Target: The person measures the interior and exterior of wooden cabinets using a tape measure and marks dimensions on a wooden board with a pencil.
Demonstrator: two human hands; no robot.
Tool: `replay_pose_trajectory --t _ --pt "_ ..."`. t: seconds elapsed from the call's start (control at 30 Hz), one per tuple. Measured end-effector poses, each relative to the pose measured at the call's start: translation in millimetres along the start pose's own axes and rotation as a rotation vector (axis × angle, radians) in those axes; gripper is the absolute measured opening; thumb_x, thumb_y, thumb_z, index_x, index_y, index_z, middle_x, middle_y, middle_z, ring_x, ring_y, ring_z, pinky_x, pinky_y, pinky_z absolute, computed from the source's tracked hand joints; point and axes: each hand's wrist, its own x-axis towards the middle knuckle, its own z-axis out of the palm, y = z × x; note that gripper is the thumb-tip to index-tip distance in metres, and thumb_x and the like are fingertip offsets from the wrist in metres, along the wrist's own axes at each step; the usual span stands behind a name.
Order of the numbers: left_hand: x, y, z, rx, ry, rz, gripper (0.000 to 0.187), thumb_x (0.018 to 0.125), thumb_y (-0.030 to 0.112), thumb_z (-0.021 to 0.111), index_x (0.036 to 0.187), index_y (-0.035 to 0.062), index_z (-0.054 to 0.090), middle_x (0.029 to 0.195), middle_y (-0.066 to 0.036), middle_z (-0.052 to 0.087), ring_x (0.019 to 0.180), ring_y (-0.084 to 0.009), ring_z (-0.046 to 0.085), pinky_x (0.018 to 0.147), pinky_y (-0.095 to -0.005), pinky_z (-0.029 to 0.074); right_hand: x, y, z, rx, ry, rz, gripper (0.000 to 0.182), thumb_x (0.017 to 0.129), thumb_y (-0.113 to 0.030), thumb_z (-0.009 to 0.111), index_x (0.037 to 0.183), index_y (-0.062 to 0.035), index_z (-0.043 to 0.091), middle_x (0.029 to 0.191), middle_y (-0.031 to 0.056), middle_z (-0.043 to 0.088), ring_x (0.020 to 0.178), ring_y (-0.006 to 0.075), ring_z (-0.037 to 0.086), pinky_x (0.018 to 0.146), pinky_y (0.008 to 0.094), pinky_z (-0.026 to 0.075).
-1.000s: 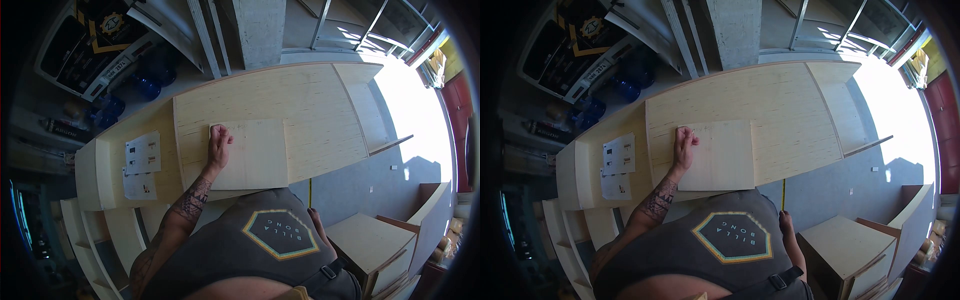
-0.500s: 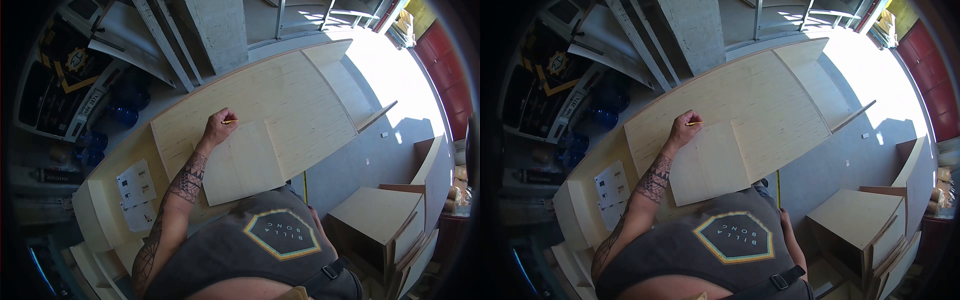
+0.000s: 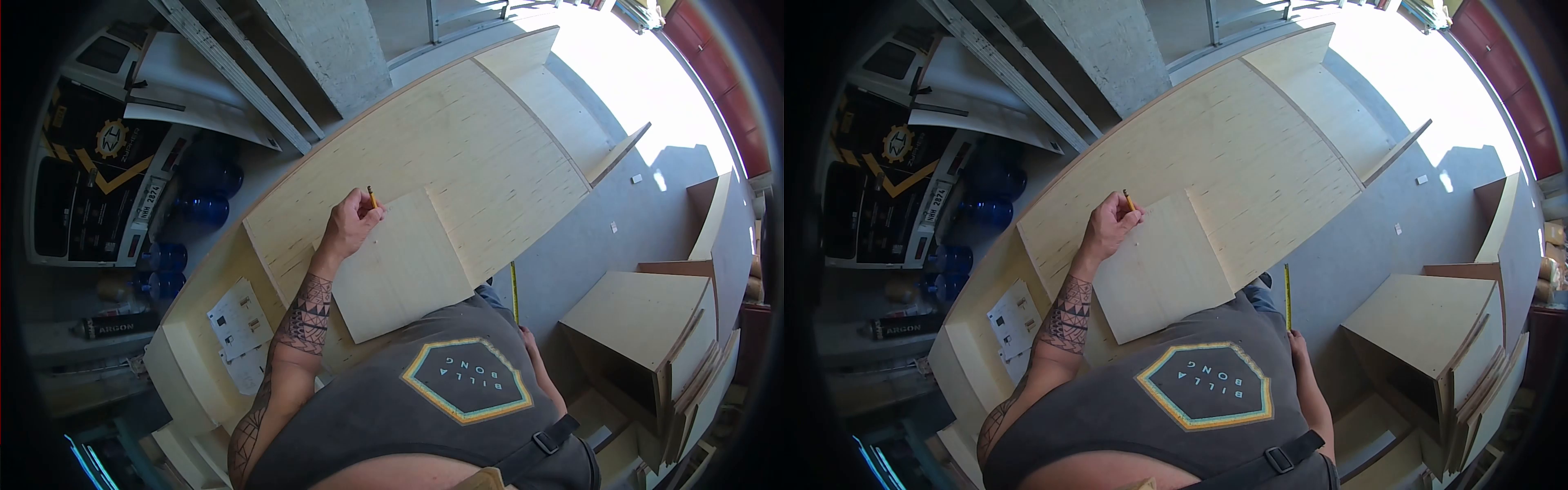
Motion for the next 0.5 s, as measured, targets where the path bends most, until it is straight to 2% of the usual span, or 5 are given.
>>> replay_pose_trajectory --t 0.03,0.23,0.37,0.43,0.5 --pt "-2 2 -3 0.154 -0.008 -0.018 0.011 0.100 0.009 0.068 0.103 0.0006 0.062 0.099 -0.008 0.074 0.092 -0.0120 0.070 0.087 -0.0288 0.058 0 1 1 0.002 0.002 0.005 0.057 0.100 -0.043 0.058 0.130 0.0043 0.068 0.127 0.0309 0.070 0.124 0.0431 0.066 0.104 0.0459 0.051" --pt "-11 3 -13 0.203 -0.015 -0.019 0.012 0.101 0.010 0.069 0.104 0.0011 0.063 0.098 -0.007 0.074 0.090 -0.0111 0.071 0.086 -0.0285 0.058 -4 11 6 0.015 0.014 0.025 0.056 0.100 -0.042 0.058 0.129 0.0043 0.068 0.127 0.0309 0.070 0.124 0.0433 0.066 0.103 0.0460 0.051" --pt "-8 -1 -13 0.097 0.051 -0.021 0.013 0.100 0.011 0.070 0.104 0.0012 0.063 0.097 -0.006 0.073 0.087 -0.0099 0.070 0.084 -0.0284 0.058 -5 10 8 0.025 0.031 0.028 0.056 0.100 -0.042 0.058 0.129 0.0043 0.068 0.127 0.0309 0.070 0.124 0.0434 0.066 0.103 0.0461 0.051" --pt "-3 -4 -10 0.004 0.122 0.030 0.014 0.099 0.012 0.073 0.103 0.0021 0.064 0.093 -0.004 0.072 0.082 -0.0086 0.068 0.078 -0.0268 0.057 -3 8 10 0.028 0.036 0.022 0.056 0.100 -0.042 0.058 0.129 0.0043 0.068 0.127 0.0309 0.070 0.124 0.0434 0.066 0.103 0.0461 0.051" --pt "-1 1 -8 0.101 0.128 0.042 0.018 0.098 0.017 0.075 0.102 0.0024 0.066 0.091 -0.005 0.073 0.081 -0.0112 0.070 0.077 -0.0276 0.058 -3 8 10 0.036 0.039 0.019 0.056 0.100 -0.042 0.058 0.129 0.0043 0.069 0.127 0.0309 0.070 0.124 0.0435 0.066 0.103 0.0461 0.051"
